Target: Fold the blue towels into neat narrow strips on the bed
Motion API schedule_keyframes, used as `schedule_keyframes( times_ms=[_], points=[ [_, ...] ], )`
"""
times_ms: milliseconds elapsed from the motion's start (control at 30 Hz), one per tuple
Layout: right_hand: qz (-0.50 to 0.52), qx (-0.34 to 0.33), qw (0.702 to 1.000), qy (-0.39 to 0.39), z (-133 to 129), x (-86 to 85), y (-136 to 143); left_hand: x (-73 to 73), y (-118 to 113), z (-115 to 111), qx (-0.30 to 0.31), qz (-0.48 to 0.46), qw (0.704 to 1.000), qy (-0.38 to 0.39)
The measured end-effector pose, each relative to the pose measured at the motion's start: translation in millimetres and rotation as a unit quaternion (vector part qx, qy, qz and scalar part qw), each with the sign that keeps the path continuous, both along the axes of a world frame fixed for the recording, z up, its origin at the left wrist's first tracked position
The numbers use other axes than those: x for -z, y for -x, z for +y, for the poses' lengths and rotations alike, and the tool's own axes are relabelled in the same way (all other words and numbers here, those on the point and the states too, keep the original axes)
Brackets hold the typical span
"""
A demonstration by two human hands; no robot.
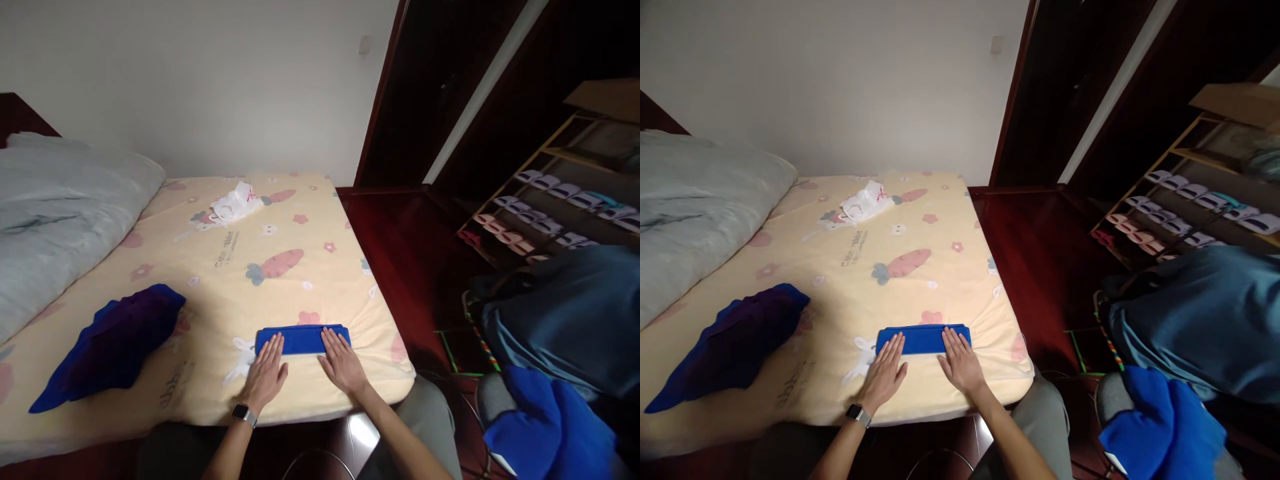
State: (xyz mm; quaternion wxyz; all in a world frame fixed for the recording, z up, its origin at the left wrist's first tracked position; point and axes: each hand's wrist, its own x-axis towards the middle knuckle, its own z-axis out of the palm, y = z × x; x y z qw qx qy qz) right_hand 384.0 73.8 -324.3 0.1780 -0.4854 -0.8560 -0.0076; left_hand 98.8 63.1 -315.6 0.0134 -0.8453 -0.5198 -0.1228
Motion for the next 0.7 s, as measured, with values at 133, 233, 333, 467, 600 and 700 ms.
schedule_keyframes(
  times_ms=[133,233,333,467,600,700],
  points=[
    [0.001,0.010,1.000,0.005,5,1.4,-14,7.4,21,0,-0.050,0.004,0.999,-0.011],
    [0.013,0.002,1.000,0.018,9,2.1,-20,8.4,33,2,-0.054,-0.004,0.999,-0.007],
    [0.045,0.004,0.998,0.043,12,1.3,-28,4.4,42,8,-0.036,-0.030,0.999,0.012],
    [0.121,0.033,0.987,0.100,18,-6.1,-42,-2.8,53,20,-0.017,-0.118,0.991,0.063],
    [0.232,0.081,0.952,0.181,30,-17.0,-54,-6.3,57,37,-0.032,-0.258,0.961,0.098],
    [0.255,0.103,0.938,0.212,43,-21.2,-59,-6.7,55,52,-0.101,-0.367,0.916,0.127]
  ],
)
